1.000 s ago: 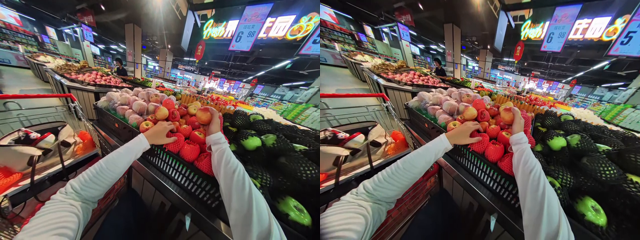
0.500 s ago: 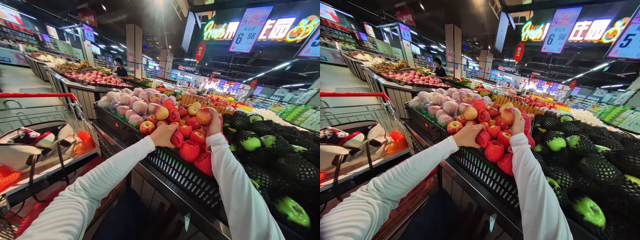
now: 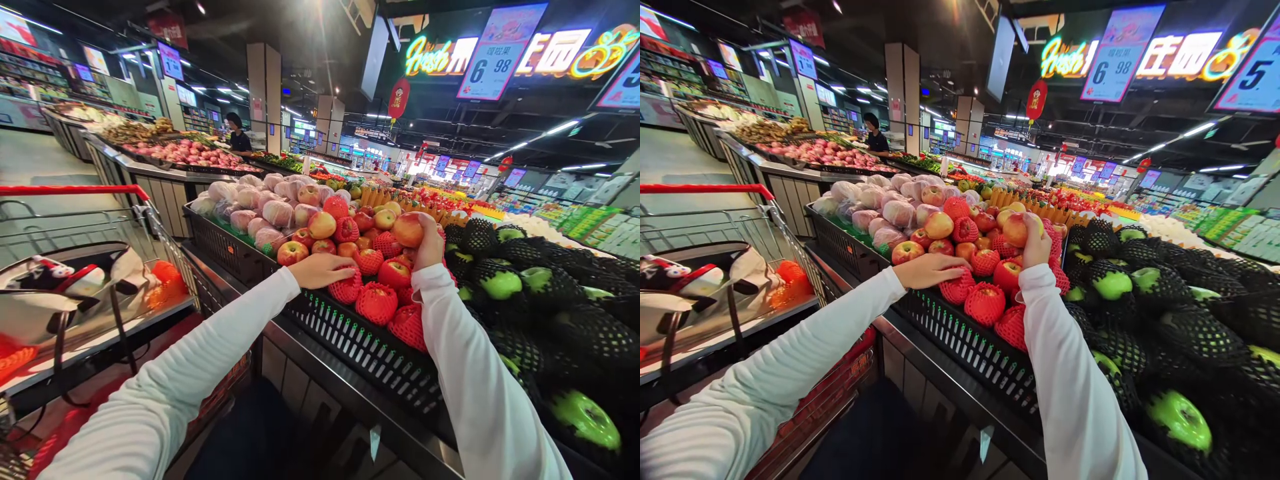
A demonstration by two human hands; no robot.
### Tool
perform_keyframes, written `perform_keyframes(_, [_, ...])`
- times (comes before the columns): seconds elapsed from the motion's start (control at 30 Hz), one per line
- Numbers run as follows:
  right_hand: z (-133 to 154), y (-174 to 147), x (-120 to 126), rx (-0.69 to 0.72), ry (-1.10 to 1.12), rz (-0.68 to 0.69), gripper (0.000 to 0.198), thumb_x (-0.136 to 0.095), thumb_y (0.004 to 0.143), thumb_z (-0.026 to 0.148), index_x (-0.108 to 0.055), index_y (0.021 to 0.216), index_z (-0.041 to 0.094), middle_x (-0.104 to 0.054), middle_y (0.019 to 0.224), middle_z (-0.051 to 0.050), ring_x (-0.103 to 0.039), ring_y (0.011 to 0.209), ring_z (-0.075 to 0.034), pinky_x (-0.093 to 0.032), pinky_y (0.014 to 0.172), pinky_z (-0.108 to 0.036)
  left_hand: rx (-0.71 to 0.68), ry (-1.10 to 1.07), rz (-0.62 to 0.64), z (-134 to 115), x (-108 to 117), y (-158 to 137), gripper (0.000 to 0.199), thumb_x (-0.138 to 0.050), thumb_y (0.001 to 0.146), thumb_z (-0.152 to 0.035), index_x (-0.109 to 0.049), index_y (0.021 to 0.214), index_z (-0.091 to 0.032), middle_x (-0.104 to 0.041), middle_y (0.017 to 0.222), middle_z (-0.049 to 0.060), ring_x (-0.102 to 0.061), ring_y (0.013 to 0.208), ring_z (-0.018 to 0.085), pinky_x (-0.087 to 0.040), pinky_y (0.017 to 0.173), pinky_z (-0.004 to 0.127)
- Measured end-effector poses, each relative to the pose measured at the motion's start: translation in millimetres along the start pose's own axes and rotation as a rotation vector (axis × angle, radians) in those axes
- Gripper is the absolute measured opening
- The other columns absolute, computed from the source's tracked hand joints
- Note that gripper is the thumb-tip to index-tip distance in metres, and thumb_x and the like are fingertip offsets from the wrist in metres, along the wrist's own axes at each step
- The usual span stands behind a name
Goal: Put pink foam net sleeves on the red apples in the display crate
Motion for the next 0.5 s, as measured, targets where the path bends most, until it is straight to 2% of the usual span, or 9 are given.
perform_keyframes(0.1, [-4.2,3.4,11.1,-0.032,0.019,-0.107,0.051,-0.061,0.075,0.052,-0.071,0.103,0.011,-0.068,0.069,-0.004,-0.062,0.043,-0.016,-0.031,0.031,-0.021,0.040,0.140,0.021,-0.5,-8.3,3.4,0.040,-0.040,0.102,-0.048,-0.066,0.117,-0.021,-0.072,0.114,0.006,-0.068,0.101,0.023,-0.046,0.091,0.030])
perform_keyframes(0.23, [-6.9,5.0,24.5,-0.046,0.046,-0.247,0.049,-0.064,0.074,0.054,-0.070,0.096,0.011,-0.065,0.066,-0.003,-0.060,0.045,-0.015,-0.031,0.030,-0.021,0.077,0.232,0.057,0.2,-8.5,14.9,0.026,-0.046,0.098,-0.030,-0.069,0.103,-0.018,-0.074,0.103,0.007,-0.068,0.096,0.023,-0.045,0.082,0.029])
perform_keyframes(0.33, [0.5,4.4,34.6,0.043,0.095,-0.353,0.048,-0.065,0.071,0.057,-0.068,0.092,0.013,-0.063,0.070,-0.002,-0.062,0.052,-0.016,-0.043,0.034,-0.024,0.209,0.309,0.116,11.1,-7.6,25.4,0.025,-0.045,0.094,-0.021,-0.069,0.088,-0.016,-0.073,0.089,0.008,-0.066,0.082,0.022,-0.042,0.071,0.030])
perform_keyframes(0.43, [11.9,4.1,51.4,0.179,0.157,-0.503,0.043,-0.066,0.071,0.055,-0.063,0.090,0.016,-0.064,0.082,-0.002,-0.066,0.068,-0.017,-0.060,0.056,-0.030,0.261,0.325,0.243,14.7,-11.2,35.2,0.025,-0.045,0.090,-0.016,-0.069,0.082,-0.015,-0.070,0.078,0.005,-0.061,0.070,0.018,-0.039,0.064,0.028])
perform_keyframes(0.5, [18.4,4.1,65.5,0.244,0.157,-0.624,0.039,-0.066,0.072,0.053,-0.058,0.088,0.018,-0.064,0.088,-0.002,-0.067,0.081,-0.017,-0.063,0.075,-0.032,0.234,0.266,0.349,10.4,-12.5,40.4,0.022,-0.049,0.087,-0.014,-0.070,0.091,-0.014,-0.071,0.085,0.005,-0.061,0.073,0.017,-0.041,0.065,0.026])
Point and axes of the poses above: each hand's wrist, its own y-axis towards the middle knuckle, its own x-axis out of the back of the hand, z = x × y, the point moved 9 cm from there along y, towards the middle knuckle
